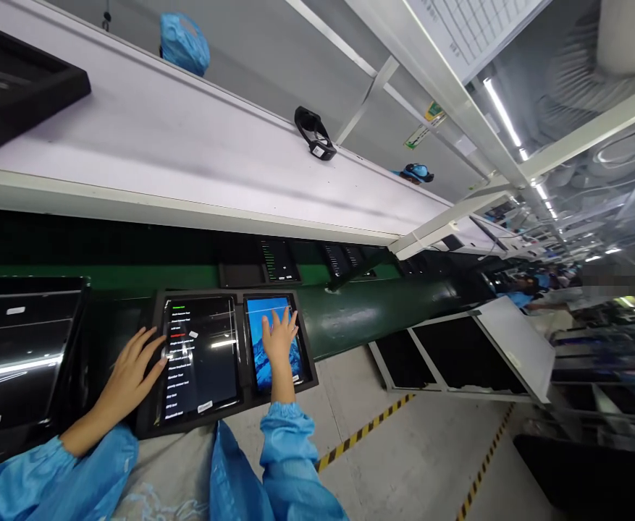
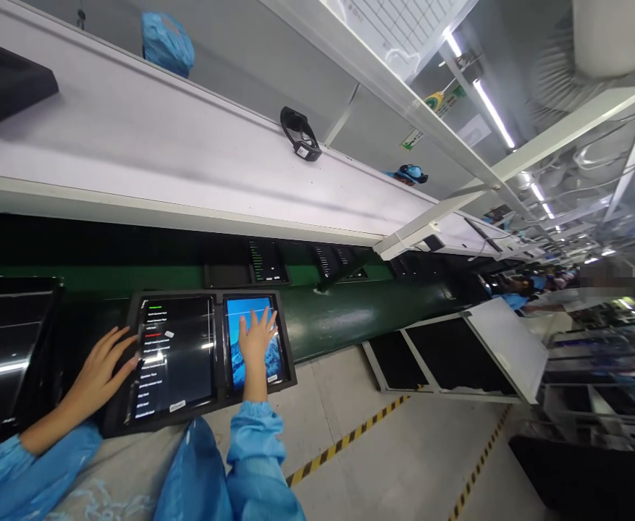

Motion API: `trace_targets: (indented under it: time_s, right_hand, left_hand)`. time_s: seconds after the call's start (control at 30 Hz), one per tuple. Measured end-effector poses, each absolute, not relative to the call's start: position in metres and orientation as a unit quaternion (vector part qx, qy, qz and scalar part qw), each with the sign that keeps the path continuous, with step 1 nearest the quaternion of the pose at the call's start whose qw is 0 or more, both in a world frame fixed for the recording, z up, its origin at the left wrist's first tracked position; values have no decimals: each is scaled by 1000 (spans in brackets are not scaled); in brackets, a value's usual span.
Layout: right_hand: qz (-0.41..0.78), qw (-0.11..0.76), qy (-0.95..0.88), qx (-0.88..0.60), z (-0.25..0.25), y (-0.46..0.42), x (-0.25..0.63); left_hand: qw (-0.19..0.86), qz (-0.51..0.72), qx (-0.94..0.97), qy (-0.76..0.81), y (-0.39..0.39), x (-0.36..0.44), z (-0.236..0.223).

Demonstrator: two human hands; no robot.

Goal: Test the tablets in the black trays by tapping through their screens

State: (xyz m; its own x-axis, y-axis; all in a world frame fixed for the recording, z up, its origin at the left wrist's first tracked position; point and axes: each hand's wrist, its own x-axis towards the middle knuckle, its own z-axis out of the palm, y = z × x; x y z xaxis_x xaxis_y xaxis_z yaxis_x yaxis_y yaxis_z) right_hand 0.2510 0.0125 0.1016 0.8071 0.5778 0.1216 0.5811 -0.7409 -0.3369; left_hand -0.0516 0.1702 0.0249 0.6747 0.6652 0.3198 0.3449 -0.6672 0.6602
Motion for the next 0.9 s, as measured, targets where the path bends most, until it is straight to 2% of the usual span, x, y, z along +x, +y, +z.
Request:
trace_targets:
  time_s: [0.1, 0.23, 0.4, 0.53, 0.67, 0.8, 0.9]
  right_hand:
    - [-26, 231, -305, -924, 111, 18, 259]
    - [-82, 284, -305, -905, 101, -4, 251]
    - [-164, 300, -210, -916, 76, -61, 250]
    - [-78, 316, -92, -941, 68, -114, 268]
    - [6, 336, -83, -938, 74, -136, 284]
    - [17, 319, -18, -947, 90, -129, 287]
    - [7, 322, -9, -947, 105, -124, 286]
  left_hand:
    - [323, 304, 820, 362, 190, -28, 24]
    - [427, 300, 733, 436, 222, 8, 23]
    - [480, 281, 689, 464, 238, 27, 22]
    - [447, 268, 723, 453, 211, -5, 2]
    - [388, 268, 766, 437, 163, -51, -24]
    - [422, 258, 740, 455, 135, -62, -28]
    - [499, 268, 678, 469, 142, -53, -14]
